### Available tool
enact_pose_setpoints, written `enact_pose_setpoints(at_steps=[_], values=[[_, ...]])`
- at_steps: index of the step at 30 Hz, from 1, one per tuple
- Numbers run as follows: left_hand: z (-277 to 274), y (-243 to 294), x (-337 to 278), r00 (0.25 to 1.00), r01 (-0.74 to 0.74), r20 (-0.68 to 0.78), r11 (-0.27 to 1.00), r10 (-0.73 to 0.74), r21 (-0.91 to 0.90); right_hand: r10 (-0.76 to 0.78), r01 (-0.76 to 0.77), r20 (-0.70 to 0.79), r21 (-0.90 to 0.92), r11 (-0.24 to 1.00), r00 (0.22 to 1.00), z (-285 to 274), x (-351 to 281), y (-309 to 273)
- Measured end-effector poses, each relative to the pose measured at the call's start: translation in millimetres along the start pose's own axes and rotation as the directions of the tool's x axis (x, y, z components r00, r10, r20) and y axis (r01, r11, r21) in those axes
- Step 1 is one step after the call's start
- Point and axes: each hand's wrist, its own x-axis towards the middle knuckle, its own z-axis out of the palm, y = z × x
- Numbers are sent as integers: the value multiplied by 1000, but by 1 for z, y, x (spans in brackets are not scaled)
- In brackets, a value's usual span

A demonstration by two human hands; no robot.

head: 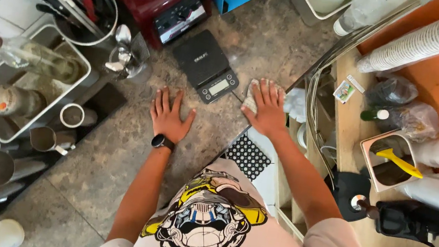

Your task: Wiping down the coffee shop counter, scale, and blender with a cloth.

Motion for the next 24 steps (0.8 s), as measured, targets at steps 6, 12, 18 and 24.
enact_pose_setpoints(at_steps=[6,12,18,24], values=[[5,0,0,999,44,-2,999,-44,23,288,-288,89,-20,958,953,0,52,54],[8,-2,-1,998,12,-56,1000,-11,29,420,-429,124,50,902,899,21,53,28],[5,2,2,996,-16,-83,998,22,68,347,-310,-152,225,924,925,34,-14,-27],[-2,8,2,999,30,-12,999,-30,46,774,-330,-38,891,312,632,118,39,88]])
